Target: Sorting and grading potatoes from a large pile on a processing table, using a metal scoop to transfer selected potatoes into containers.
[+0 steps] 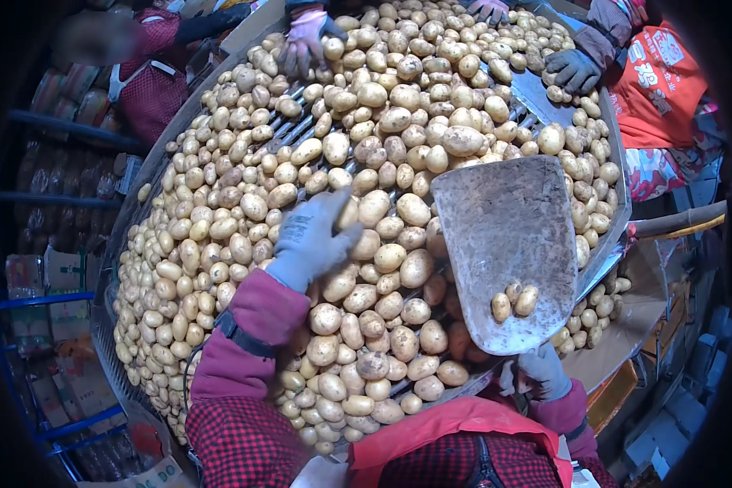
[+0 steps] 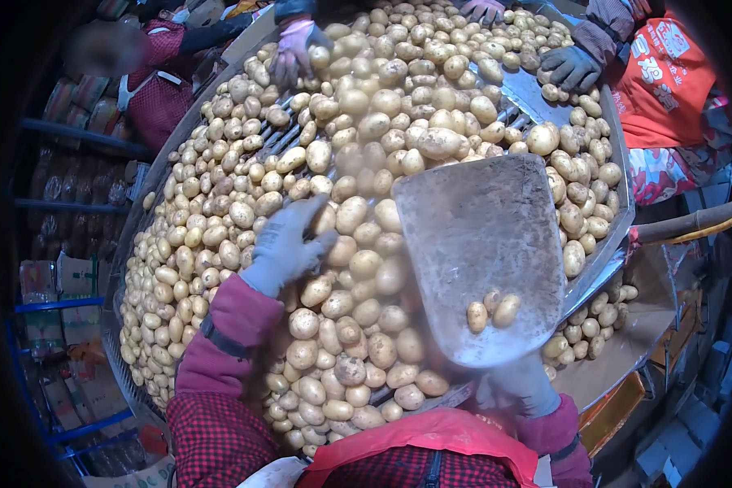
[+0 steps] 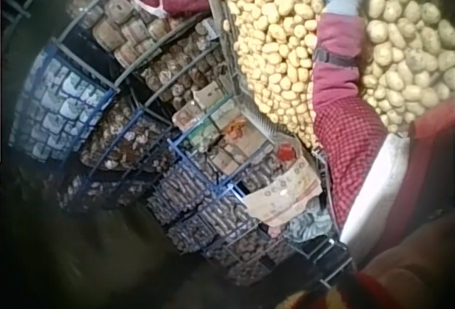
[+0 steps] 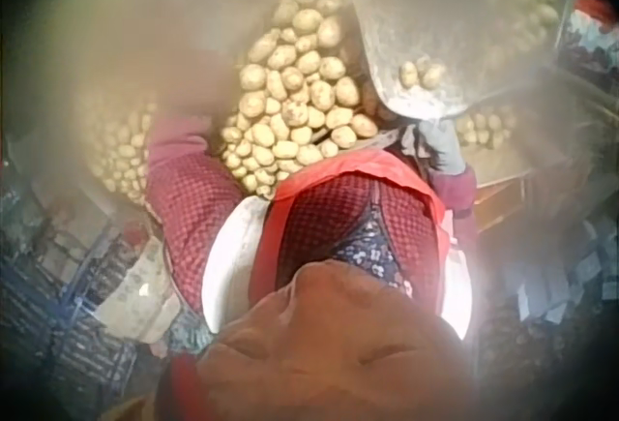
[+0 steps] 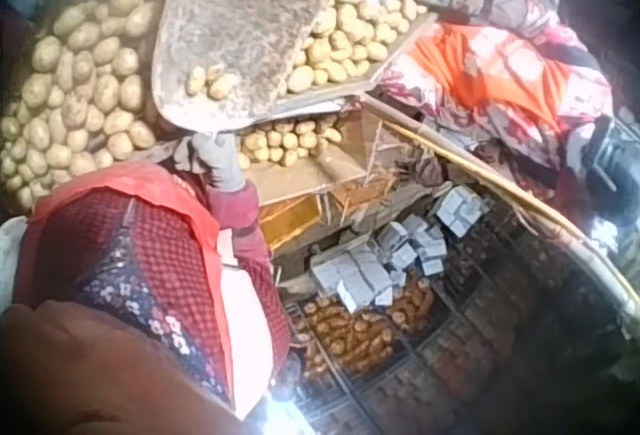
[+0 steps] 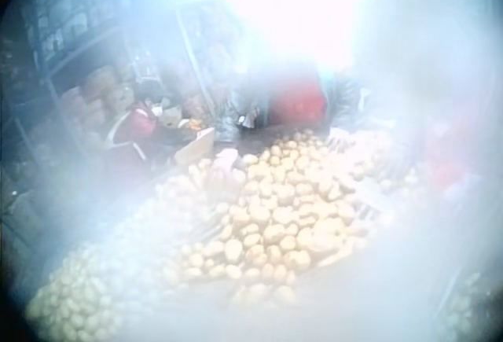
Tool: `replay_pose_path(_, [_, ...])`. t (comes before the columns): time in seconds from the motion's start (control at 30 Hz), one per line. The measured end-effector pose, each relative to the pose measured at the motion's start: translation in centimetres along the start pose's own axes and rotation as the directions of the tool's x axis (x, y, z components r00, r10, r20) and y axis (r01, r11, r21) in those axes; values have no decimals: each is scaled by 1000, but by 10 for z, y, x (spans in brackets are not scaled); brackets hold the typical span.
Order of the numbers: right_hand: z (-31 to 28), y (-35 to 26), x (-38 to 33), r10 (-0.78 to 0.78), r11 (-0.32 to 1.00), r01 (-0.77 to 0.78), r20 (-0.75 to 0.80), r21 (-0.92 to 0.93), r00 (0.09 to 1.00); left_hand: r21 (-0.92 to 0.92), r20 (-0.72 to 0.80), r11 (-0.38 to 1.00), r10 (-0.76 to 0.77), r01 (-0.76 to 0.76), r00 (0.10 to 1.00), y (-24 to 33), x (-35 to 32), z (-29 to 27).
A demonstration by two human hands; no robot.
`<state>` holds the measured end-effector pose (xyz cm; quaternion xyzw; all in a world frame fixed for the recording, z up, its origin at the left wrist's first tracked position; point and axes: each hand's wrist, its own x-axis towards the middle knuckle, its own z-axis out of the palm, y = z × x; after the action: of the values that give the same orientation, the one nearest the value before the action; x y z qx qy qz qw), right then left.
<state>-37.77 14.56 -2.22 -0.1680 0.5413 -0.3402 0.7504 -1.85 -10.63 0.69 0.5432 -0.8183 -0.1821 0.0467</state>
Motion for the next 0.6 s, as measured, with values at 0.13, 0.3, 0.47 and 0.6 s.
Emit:
replay_pose_path(0.13, [-3, 2, -1, 6, 1000, -6, -18, 7, 1000, -512, 63, 859, 28, 8, 998, 24, -11, -9])
replay_pose_path(0.3, [-1, 1, -1, 15, 1000, -15, -7, -8, 1000, 260, -94, 966, 26, 0, 995, -65, 39, -5])
replay_pose_path(0.47, [0, 1, 0, 9, 1000, -9, -5, -2, 1000, 762, -51, 648, 61, -1, 997, -79, 71, 13])
replay_pose_path(0.6, [-4, 5, -1, 1, 1000, -1, -6, 4, 1000, 679, -29, 734, 14, 10, 999, -82, 74, 4])
